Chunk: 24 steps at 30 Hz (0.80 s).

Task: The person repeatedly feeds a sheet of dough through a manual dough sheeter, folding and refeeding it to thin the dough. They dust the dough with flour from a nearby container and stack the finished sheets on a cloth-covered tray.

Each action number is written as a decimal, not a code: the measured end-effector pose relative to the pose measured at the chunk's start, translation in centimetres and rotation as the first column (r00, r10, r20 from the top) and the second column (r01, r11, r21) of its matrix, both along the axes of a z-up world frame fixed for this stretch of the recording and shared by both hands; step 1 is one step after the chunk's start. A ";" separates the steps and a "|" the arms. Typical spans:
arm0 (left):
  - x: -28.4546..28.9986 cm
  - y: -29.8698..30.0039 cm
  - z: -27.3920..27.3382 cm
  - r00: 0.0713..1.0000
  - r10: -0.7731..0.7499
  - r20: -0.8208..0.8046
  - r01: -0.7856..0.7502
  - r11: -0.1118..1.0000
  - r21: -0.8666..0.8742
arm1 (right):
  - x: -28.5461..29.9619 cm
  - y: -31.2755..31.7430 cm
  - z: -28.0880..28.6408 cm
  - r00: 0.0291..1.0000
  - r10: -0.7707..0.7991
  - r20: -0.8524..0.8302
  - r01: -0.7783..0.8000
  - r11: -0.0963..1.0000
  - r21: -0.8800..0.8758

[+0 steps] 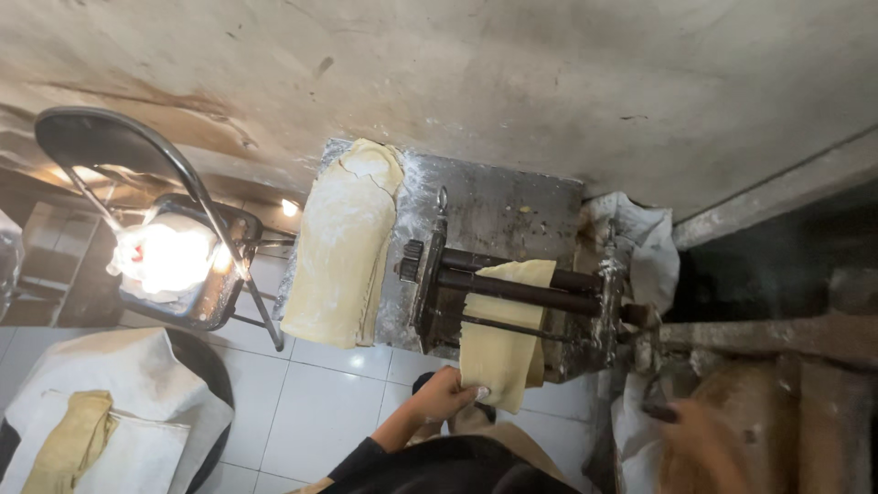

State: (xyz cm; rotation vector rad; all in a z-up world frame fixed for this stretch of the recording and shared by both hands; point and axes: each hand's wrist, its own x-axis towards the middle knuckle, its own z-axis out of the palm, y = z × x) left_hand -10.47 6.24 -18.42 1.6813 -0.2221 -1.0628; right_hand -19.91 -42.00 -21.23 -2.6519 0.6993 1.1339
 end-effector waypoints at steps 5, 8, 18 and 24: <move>-1.2 0.8 0.4 0.955 0.009 0.298 0.034 0.990 -0.136 | 10.0 -5.6 8.8 0.997 0.014 0.075 0.038 0.758 -0.652; -3.3 0.8 -0.9 0.983 0.038 0.178 -0.003 0.981 -0.193 | 21.1 -7.3 7.2 0.943 0.150 0.297 0.101 0.721 -0.686; -5.8 3.0 0.3 0.986 -0.130 0.108 0.132 0.991 -0.004 | 5.5 3.2 0.5 0.995 0.066 -0.070 -0.080 0.972 -0.220; -6.6 4.2 0.6 0.973 -0.114 0.202 0.149 0.974 -0.169 | 4.1 -2.5 11.3 0.982 0.045 0.184 0.044 0.892 -0.451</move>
